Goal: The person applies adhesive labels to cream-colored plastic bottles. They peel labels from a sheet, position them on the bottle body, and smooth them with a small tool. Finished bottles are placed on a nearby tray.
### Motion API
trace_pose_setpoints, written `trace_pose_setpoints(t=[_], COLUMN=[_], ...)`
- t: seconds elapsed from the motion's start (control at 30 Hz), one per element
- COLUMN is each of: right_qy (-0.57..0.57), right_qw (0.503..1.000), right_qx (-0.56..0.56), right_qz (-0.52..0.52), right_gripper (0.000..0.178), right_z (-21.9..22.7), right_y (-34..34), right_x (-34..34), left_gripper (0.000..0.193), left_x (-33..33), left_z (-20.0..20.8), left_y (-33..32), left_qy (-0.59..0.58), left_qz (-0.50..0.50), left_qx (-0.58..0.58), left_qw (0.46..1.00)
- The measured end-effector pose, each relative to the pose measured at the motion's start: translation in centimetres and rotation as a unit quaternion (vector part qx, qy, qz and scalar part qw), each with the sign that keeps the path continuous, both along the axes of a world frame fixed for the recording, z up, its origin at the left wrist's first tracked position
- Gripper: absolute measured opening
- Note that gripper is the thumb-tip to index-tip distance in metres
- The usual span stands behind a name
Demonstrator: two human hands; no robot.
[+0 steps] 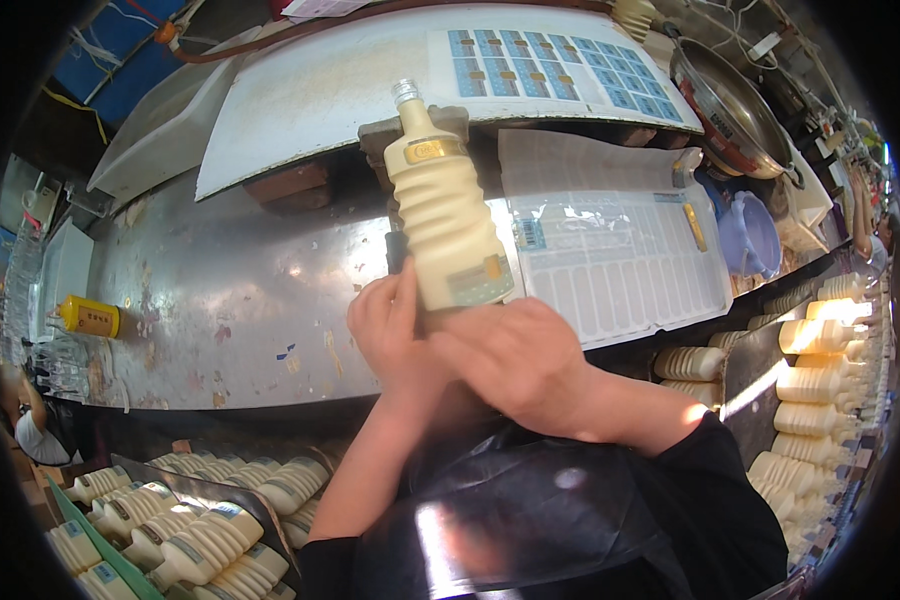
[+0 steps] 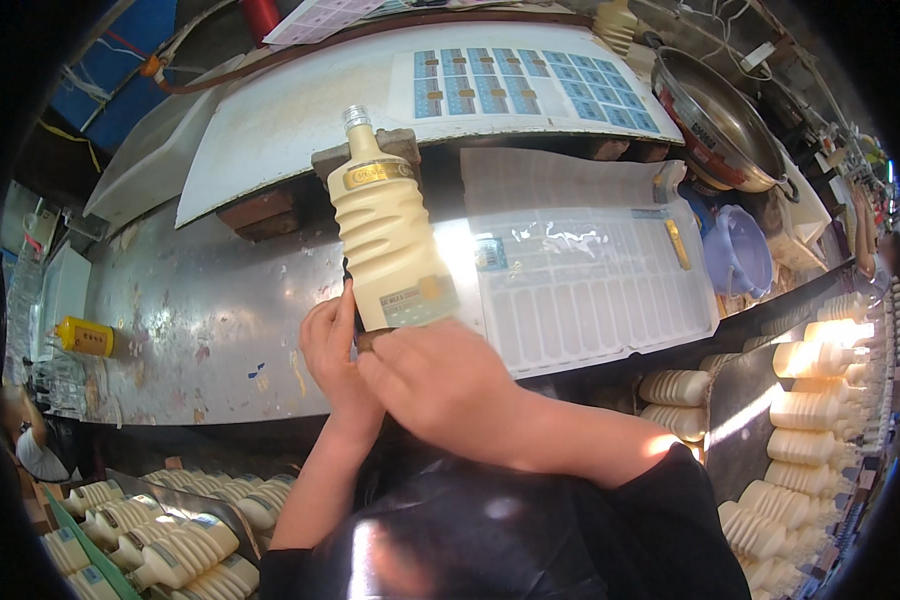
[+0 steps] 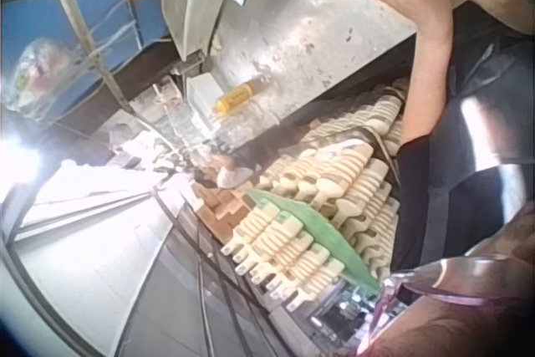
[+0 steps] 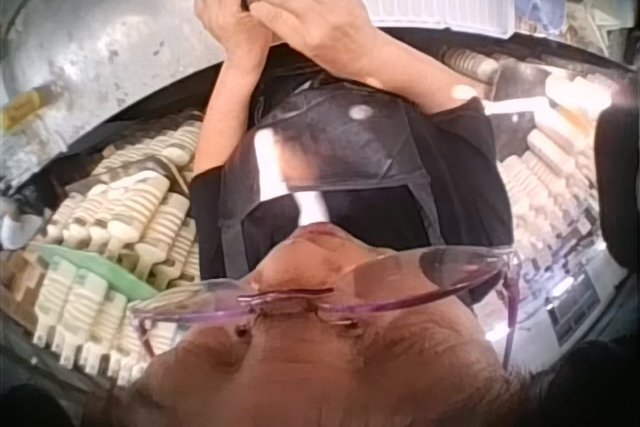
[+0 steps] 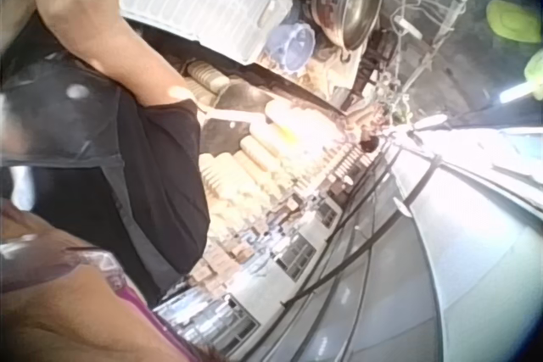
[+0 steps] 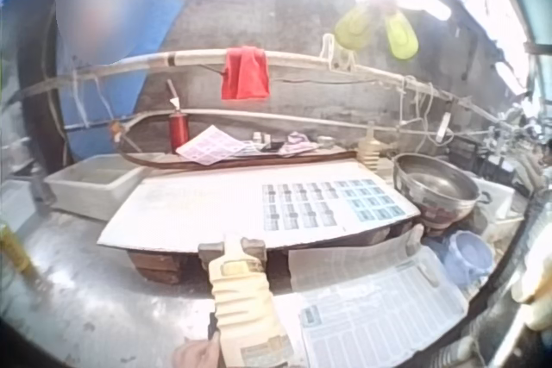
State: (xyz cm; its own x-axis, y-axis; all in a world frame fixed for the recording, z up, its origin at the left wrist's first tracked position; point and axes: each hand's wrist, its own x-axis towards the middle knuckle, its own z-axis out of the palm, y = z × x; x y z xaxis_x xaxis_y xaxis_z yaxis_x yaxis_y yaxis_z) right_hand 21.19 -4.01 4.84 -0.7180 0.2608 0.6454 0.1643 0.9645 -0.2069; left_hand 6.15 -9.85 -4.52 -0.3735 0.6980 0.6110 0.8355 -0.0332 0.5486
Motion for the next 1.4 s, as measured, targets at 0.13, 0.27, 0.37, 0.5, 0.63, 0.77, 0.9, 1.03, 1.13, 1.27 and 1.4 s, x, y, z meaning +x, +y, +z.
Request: trace_pose_setpoints(t=[0.13, 0.27, 0.37, 0.5, 0.63, 0.77, 0.9, 1.03, 1.13, 1.27, 1.4], right_qy=[-0.025, -0.034, -0.052, -0.044, -0.03, -0.017, -0.042, -0.015, -0.008, 0.042, 0.015], right_qw=[0.972, 0.895, 0.911, 0.91, 0.858, 0.878, 0.91, 0.873, 0.834, 0.807, 0.892], right_qx=[-0.198, -0.395, -0.36, -0.355, -0.46, -0.442, -0.375, -0.434, -0.498, -0.54, -0.414], right_qz=[-0.124, -0.206, -0.194, -0.209, -0.227, -0.181, -0.171, -0.221, -0.236, -0.233, -0.179], right_gripper=[0.022, 0.022, 0.023, 0.02, 0.019, 0.022, 0.021, 0.018, 0.021, 0.022, 0.022], right_z=[-0.2, -0.2, -0.4, -2.5, -3.3, -2.0, -3.3, -5.7, -7.6, -5.2, -3.8], right_y=[2.1, 2.8, 1.3, 1.8, 3.3, 1.4, 1.3, 3.2, 4.0, 3.2, 1.4], right_x=[0.9, 1.3, 0.6, 1.1, 2.4, 1.6, 1.0, 3.0, 4.0, 3.6, 2.1], left_gripper=[0.072, 0.082, 0.087, 0.076, 0.071, 0.068, 0.061, 0.064, 0.062, 0.06, 0.059], left_x=[-0.3, -1.0, -0.6, -0.2, -0.5, 0.0, 0.4, 0.1, -0.3, -0.7, -0.3], left_z=[-0.4, -0.8, 0.1, 0.4, -1.8, -1.8, -0.4, -1.4, -3.5, -3.4, -2.2], left_y=[-0.2, -0.6, -0.4, 1.4, 1.3, 1.5, 1.8, 1.4, 1.3, 1.1, 1.2], left_qy=[-0.045, -0.061, -0.158, -0.284, -0.287, -0.374, -0.305, -0.32, -0.338, -0.437, -0.437], left_qz=[0.0, -0.038, -0.06, -0.021, -0.017, -0.037, -0.007, -0.014, -0.038, -0.062, -0.057], left_qx=[-0.009, -0.02, -0.028, -0.09, -0.081, -0.022, -0.1, -0.095, -0.069, -0.024, -0.043], left_qw=[0.999, 0.997, 0.985, 0.954, 0.954, 0.926, 0.947, 0.943, 0.938, 0.897, 0.897])
